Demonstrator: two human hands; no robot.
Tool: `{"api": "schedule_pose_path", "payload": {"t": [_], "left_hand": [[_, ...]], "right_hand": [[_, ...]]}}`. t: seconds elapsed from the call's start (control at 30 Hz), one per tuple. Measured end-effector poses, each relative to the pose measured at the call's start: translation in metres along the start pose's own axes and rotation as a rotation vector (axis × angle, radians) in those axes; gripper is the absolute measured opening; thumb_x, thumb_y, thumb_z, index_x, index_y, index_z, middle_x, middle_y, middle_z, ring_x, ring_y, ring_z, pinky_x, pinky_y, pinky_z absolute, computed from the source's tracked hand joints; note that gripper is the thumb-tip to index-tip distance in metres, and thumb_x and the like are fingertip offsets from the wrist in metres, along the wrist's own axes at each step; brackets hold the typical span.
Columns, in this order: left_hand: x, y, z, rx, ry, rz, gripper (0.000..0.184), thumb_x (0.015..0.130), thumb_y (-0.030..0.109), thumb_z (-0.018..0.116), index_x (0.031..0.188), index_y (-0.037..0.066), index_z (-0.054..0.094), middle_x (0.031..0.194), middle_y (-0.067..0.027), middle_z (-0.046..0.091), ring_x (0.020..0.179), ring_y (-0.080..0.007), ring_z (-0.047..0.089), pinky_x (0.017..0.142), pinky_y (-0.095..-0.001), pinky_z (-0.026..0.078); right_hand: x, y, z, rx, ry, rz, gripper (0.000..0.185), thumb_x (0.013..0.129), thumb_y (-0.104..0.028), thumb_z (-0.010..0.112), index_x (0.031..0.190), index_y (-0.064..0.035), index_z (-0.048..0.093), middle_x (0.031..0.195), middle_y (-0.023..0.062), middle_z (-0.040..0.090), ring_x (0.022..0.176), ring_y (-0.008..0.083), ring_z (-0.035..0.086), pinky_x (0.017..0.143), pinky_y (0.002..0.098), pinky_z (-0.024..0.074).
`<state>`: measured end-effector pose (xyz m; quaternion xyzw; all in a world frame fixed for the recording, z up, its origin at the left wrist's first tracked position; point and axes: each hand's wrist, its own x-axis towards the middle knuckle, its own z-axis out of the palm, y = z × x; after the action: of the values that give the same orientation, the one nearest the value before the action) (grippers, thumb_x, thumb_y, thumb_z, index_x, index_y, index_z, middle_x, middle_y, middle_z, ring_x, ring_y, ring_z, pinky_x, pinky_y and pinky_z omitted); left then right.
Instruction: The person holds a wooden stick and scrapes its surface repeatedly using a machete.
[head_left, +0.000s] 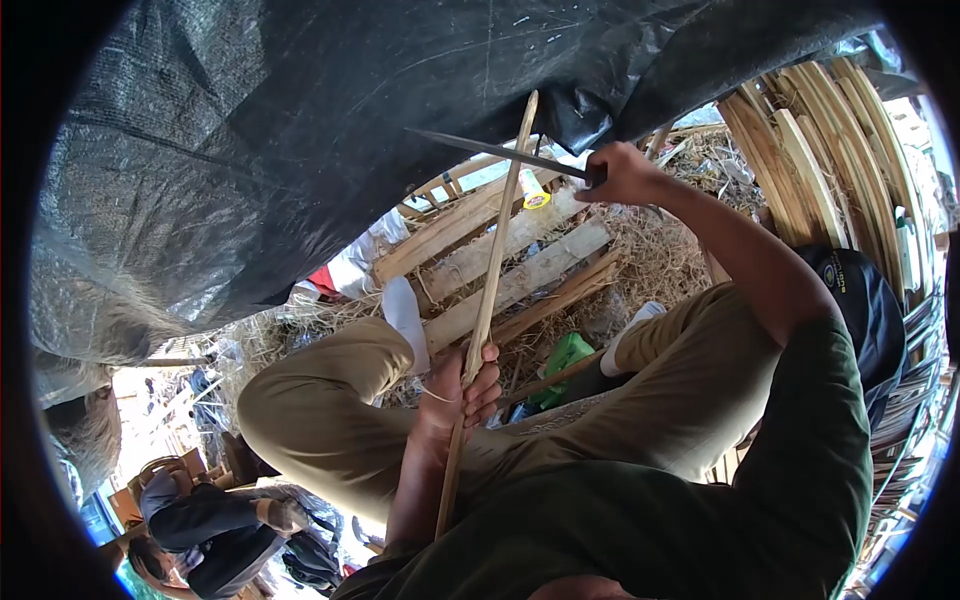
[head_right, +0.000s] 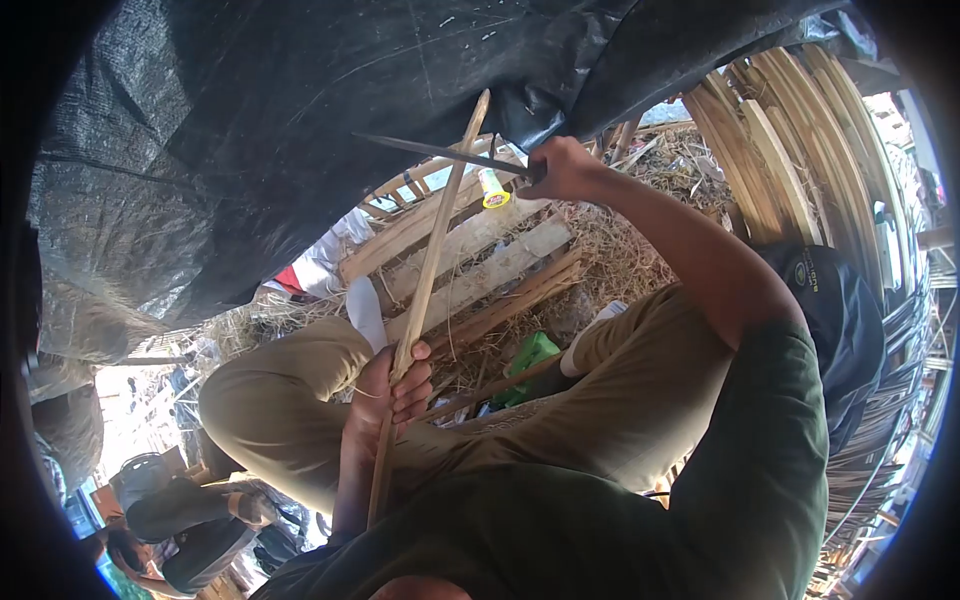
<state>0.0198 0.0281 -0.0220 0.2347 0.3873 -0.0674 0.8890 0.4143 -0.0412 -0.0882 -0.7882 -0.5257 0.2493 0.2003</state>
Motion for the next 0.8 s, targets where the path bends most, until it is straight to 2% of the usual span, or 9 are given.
{"api": "schedule_pose_path", "payload": {"t": [0.13,0.17,0.27,0.3,0.4,0.53,0.67,0.73,0.8], "left_hand": [[0.001,-0.001,0.001,0.017,0.037,-0.001,0.026,0.105,0.036,0.037,0.093,0.016,0.049,0.051,0.0079,0.029,0.039,-0.0045,0.026,0.035,-0.0210,0.023],[0.001,-0.001,0.000,0.015,0.030,-0.002,0.026,0.105,0.036,0.038,0.093,0.016,0.050,0.051,0.0078,0.029,0.039,-0.0045,0.026,0.035,-0.0210,0.024],[-0.002,0.001,0.006,0.056,0.068,0.010,0.026,0.104,0.035,0.038,0.091,0.016,0.050,0.051,0.0076,0.030,0.039,-0.0045,0.027,0.035,-0.0212,0.024],[-0.003,0.002,0.007,0.076,0.091,0.015,0.026,0.104,0.035,0.038,0.091,0.016,0.050,0.051,0.0076,0.030,0.039,-0.0046,0.028,0.035,-0.0213,0.025],[-0.003,0.002,0.004,0.063,0.050,-0.016,0.027,0.104,0.035,0.037,0.090,0.016,0.049,0.050,0.0074,0.031,0.038,-0.0049,0.028,0.036,-0.0216,0.025],[-0.008,0.001,0.001,0.037,0.022,-0.051,0.026,0.104,0.035,0.037,0.089,0.017,0.048,0.050,0.0073,0.031,0.038,-0.0051,0.027,0.035,-0.0220,0.025],[-0.005,-0.001,-0.006,-0.002,-0.028,-0.064,0.025,0.103,0.036,0.037,0.089,0.018,0.048,0.050,0.0074,0.031,0.038,-0.0053,0.027,0.035,-0.0226,0.025],[-0.005,-0.003,-0.006,-0.020,-0.024,-0.076,0.025,0.103,0.036,0.038,0.089,0.018,0.048,0.050,0.0075,0.031,0.037,-0.0056,0.027,0.035,-0.0228,0.024],[-0.006,-0.006,-0.008,-0.016,-0.008,-0.097,0.025,0.103,0.037,0.038,0.089,0.018,0.048,0.050,0.0076,0.030,0.038,-0.0058,0.027,0.035,-0.0230,0.024]], "right_hand": [[0.008,-0.001,-0.008,-0.320,0.187,0.118,0.043,0.085,-0.048,0.070,0.105,-0.0093,0.072,0.083,0.0158,0.072,0.089,0.0348,0.072,0.084,0.0454,0.0553],[0.009,-0.003,-0.009,-0.280,0.183,0.163,0.051,0.089,-0.056,0.063,0.107,-0.0097,0.072,0.085,0.0156,0.072,0.092,0.0355,0.071,0.087,0.0474,0.0541],[0.004,-0.038,-0.019,-0.308,0.128,0.121,0.060,0.090,-0.066,0.058,0.106,-0.0092,0.073,0.089,0.0172,0.072,0.095,0.0349,0.071,0.089,0.0473,0.0537],[0.013,-0.031,-0.013,-0.268,0.011,0.162,0.067,0.087,-0.073,0.055,0.104,-0.0107,0.074,0.092,0.0177,0.072,0.099,0.0339,0.070,0.090,0.0470,0.0535],[0.026,-0.021,-0.011,-0.234,-0.085,0.184,0.069,0.084,-0.076,0.058,0.104,-0.0132,0.076,0.092,0.0167,0.072,0.099,0.0332,0.070,0.089,0.0456,0.0538],[0.032,-0.017,-0.027,-0.237,-0.039,0.243,0.068,0.081,-0.077,0.061,0.103,-0.0148,0.077,0.091,0.0135,0.073,0.096,0.0324,0.071,0.088,0.0439,0.0542],[0.026,-0.035,0.013,-0.234,-0.146,0.158,0.067,0.084,-0.073,0.061,0.103,-0.0109,0.075,0.090,0.0159,0.072,0.097,0.0332,0.071,0.088,0.0443,0.0544],[0.008,-0.065,0.022,-0.167,-0.163,0.107,0.064,0.087,-0.071,0.060,0.105,-0.0105,0.073,0.086,0.0159,0.072,0.094,0.0322,0.072,0.086,0.0437,0.0549],[0.015,-0.048,0.019,-0.007,-0.238,0.137,0.062,0.089,-0.068,0.060,0.109,-0.0107,0.073,0.084,0.0148,0.072,0.086,0.0309,0.073,0.081,0.0419,0.0557]]}}
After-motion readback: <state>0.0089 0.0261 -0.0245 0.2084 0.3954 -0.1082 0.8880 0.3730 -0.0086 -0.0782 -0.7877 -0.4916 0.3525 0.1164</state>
